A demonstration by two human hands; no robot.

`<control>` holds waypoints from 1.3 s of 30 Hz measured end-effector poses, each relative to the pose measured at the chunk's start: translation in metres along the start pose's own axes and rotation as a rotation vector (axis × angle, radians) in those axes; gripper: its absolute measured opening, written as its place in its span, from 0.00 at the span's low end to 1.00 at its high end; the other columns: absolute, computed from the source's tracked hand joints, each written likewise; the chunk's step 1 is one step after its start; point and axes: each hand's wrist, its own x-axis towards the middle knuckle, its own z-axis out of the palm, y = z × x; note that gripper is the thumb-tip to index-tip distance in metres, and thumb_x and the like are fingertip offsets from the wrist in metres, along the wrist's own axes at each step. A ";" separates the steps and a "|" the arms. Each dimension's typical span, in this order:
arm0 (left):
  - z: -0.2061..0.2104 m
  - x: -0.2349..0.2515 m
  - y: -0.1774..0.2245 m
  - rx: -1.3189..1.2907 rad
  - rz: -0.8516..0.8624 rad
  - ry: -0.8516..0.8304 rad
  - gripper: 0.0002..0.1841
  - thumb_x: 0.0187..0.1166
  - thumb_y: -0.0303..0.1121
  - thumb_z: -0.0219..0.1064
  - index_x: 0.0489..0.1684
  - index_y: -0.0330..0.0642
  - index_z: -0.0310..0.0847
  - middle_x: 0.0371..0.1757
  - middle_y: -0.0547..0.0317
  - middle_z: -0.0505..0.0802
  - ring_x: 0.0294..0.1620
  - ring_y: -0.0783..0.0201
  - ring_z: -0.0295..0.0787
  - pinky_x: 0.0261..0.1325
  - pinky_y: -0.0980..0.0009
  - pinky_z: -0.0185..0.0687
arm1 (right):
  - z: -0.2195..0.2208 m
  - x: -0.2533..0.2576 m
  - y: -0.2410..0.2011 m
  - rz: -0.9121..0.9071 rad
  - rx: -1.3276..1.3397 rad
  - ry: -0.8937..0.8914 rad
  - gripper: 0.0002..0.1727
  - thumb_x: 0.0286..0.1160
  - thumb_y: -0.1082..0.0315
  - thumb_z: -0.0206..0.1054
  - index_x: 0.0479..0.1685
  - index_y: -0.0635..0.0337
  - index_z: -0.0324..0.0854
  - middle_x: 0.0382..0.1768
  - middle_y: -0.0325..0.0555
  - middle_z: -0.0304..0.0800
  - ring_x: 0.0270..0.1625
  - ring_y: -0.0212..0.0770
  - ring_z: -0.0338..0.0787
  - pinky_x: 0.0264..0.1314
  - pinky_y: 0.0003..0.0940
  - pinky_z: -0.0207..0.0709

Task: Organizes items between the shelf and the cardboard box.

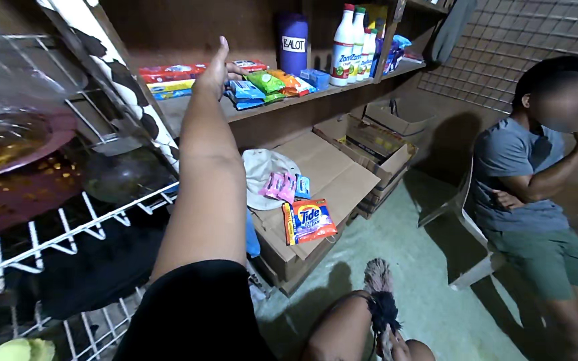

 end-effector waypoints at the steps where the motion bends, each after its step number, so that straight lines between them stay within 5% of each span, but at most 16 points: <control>1: 0.000 -0.001 0.000 -0.004 0.003 0.004 0.53 0.83 0.72 0.17 0.67 0.34 0.80 0.69 0.40 0.86 0.68 0.50 0.82 0.72 0.45 0.68 | 0.000 -0.001 -0.001 0.001 0.004 -0.002 0.11 0.93 0.68 0.47 0.56 0.62 0.74 0.21 0.33 0.84 0.21 0.25 0.83 0.27 0.24 0.82; 20: -0.002 -0.004 0.001 -0.107 -0.006 0.069 0.48 0.86 0.68 0.20 0.69 0.39 0.79 0.69 0.47 0.88 0.69 0.54 0.83 0.71 0.51 0.70 | 0.002 0.001 -0.002 0.018 0.037 -0.021 0.12 0.94 0.66 0.49 0.56 0.62 0.75 0.22 0.37 0.85 0.22 0.28 0.85 0.27 0.25 0.83; 23: 0.011 0.001 0.009 -0.146 0.081 0.381 0.37 0.94 0.57 0.33 0.68 0.34 0.81 0.65 0.44 0.89 0.63 0.56 0.86 0.69 0.59 0.78 | 0.004 -0.001 -0.004 0.033 0.057 -0.007 0.13 0.94 0.66 0.49 0.55 0.63 0.76 0.22 0.38 0.84 0.21 0.28 0.85 0.26 0.25 0.83; 26: 0.035 -0.040 0.029 -0.124 0.272 0.760 0.23 0.92 0.40 0.47 0.70 0.33 0.81 0.74 0.41 0.84 0.78 0.54 0.76 0.82 0.62 0.65 | 0.007 -0.003 -0.006 0.034 0.048 -0.021 0.13 0.94 0.65 0.49 0.53 0.62 0.77 0.21 0.38 0.84 0.20 0.28 0.83 0.24 0.25 0.82; 28: 0.061 -0.093 0.026 -0.124 0.514 0.828 0.23 0.90 0.36 0.46 0.68 0.30 0.81 0.78 0.36 0.78 0.83 0.49 0.69 0.87 0.60 0.59 | 0.005 -0.003 -0.005 0.025 0.036 -0.019 0.12 0.93 0.65 0.50 0.53 0.62 0.76 0.21 0.38 0.84 0.20 0.28 0.83 0.24 0.25 0.82; 32: 0.135 -0.204 -0.029 -0.074 0.709 0.600 0.22 0.89 0.37 0.49 0.62 0.28 0.82 0.76 0.35 0.79 0.81 0.45 0.71 0.85 0.50 0.62 | -0.002 -0.004 -0.003 0.020 0.008 -0.027 0.15 0.94 0.62 0.49 0.61 0.63 0.74 0.25 0.39 0.83 0.24 0.29 0.84 0.27 0.27 0.83; 39: 0.205 -0.202 -0.155 0.414 0.091 0.080 0.21 0.83 0.39 0.65 0.69 0.37 0.83 0.74 0.36 0.82 0.79 0.34 0.71 0.78 0.34 0.65 | -0.001 -0.008 -0.001 0.000 0.074 -0.038 0.12 0.94 0.65 0.50 0.57 0.63 0.74 0.24 0.41 0.84 0.22 0.31 0.85 0.25 0.27 0.83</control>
